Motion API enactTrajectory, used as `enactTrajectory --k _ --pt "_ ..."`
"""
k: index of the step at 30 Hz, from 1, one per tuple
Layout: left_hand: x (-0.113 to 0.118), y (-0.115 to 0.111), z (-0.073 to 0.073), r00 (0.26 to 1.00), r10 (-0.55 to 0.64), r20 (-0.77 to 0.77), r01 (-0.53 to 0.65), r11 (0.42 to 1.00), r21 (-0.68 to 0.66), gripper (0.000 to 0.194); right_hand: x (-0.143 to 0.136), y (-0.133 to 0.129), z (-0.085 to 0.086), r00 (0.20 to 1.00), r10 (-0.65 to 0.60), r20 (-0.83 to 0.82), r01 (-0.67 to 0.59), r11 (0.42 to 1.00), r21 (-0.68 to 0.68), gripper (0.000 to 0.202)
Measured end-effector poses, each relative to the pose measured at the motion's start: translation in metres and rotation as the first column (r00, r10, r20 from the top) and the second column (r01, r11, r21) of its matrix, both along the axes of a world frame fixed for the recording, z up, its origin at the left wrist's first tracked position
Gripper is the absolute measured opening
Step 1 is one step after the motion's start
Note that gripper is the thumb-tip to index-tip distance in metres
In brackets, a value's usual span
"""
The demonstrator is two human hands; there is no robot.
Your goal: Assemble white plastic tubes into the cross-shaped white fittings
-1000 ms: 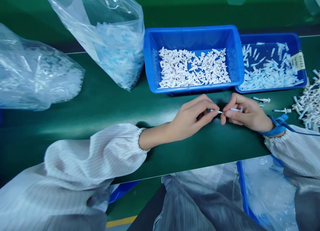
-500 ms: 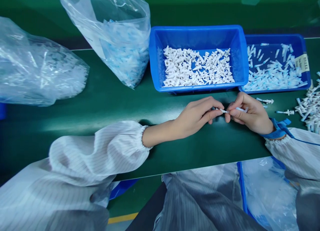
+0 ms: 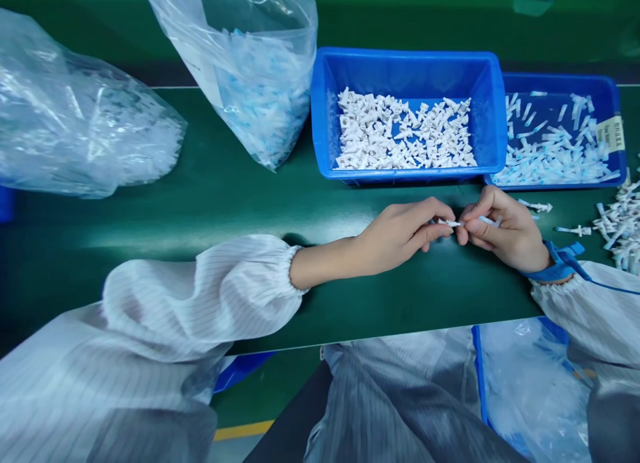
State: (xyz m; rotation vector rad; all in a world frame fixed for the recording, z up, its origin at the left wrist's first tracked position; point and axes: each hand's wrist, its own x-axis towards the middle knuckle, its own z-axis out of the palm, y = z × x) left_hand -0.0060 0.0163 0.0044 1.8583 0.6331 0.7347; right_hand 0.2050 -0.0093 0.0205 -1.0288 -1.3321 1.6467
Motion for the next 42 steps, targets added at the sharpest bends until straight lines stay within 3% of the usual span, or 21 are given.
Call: enactTrajectory --k 8,15,25,42 --pt "0.0005 0.0005 -0.0008 1.0 -0.003 0.016 0.003 1.0 -0.02 0.016 -0.0001 0.0005 -0.0022 1.0 -0.014 0.009 0.014 1.0 0.015 0.021" --pt "0.0003 0.0004 -0.0008 1.0 0.006 -0.007 -0.006 0.999 0.048 0.015 -0.0002 0.0011 -0.0014 0.999 -0.025 0.042 0.025 1.0 0.009 0.024" --pt "0.0001 0.0008 -0.0011 0.999 0.039 -0.032 -0.034 0.991 0.128 0.019 0.0019 0.0022 -0.0005 0.992 0.064 0.11 -0.064 0.998 0.001 0.024" --pt "0.0003 -0.0001 -0.0012 0.999 -0.022 0.033 0.023 1.0 -0.014 0.028 0.0021 0.0028 -0.0009 0.975 0.09 0.205 -0.105 0.992 0.062 0.025"
